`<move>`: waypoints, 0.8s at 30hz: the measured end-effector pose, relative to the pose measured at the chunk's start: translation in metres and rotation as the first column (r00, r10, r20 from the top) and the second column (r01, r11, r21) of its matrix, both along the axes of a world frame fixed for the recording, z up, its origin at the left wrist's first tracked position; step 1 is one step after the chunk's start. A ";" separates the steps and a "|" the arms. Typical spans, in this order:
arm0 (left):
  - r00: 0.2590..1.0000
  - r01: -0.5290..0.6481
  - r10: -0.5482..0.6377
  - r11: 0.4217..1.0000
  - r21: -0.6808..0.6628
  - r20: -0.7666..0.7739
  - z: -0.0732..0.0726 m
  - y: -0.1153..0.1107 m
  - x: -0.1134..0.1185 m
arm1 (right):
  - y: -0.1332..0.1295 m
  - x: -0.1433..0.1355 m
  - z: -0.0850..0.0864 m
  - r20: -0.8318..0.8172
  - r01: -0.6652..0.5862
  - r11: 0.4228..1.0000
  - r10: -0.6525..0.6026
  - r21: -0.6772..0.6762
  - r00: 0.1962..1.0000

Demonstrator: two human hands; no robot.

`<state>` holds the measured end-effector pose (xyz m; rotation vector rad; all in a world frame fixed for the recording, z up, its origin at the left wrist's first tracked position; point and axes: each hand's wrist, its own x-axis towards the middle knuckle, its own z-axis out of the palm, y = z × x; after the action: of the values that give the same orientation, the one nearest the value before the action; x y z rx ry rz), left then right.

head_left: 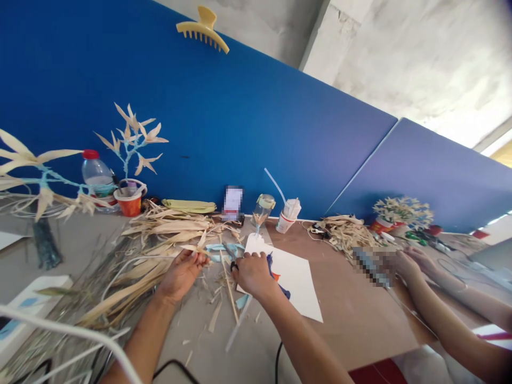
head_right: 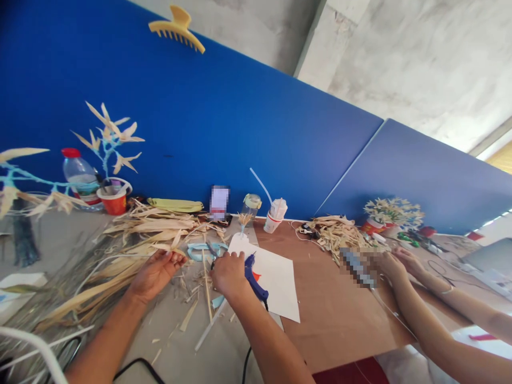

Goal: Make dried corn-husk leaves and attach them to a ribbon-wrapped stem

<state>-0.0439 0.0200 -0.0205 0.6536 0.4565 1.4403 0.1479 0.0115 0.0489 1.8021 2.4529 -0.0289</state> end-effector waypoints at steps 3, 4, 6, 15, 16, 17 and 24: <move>1.000 -0.014 0.014 1.000 0.001 0.025 -0.001 0.002 -0.001 | -0.002 0.001 -0.002 -0.135 -0.030 0.983 0.055 0.179 0.989; 0.999 -0.023 0.023 1.000 -0.007 0.041 0.000 0.002 -0.002 | -0.001 0.001 -0.003 -0.221 -0.019 0.972 0.072 0.235 0.973; 0.996 -0.041 0.043 0.999 -0.032 0.076 0.000 0.002 -0.003 | 0.004 0.001 -0.007 -0.415 0.050 0.948 0.090 0.314 0.905; 0.996 -0.058 0.064 0.994 -0.096 0.065 0.001 0.003 -0.001 | 0.019 -0.010 -0.043 -0.766 0.179 0.983 -0.088 0.036 0.637; 0.996 -0.055 0.062 0.993 -0.105 0.060 0.001 0.003 0.000 | 0.019 -0.012 -0.047 -0.764 0.174 0.984 -0.083 0.039 0.639; 0.997 -0.054 0.061 0.992 -0.115 0.055 0.002 0.003 0.000 | 0.019 -0.014 -0.051 -0.762 0.163 0.985 -0.068 0.050 0.644; 0.994 -0.079 0.089 0.986 -0.148 0.062 0.002 0.004 0.001 | 0.038 -0.022 -0.059 -0.649 0.058 0.993 0.022 0.101 0.760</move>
<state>-0.0430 0.0244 -0.0185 0.4716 0.5352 1.4893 0.1259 0.0495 -0.0104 2.1434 2.9248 -0.6407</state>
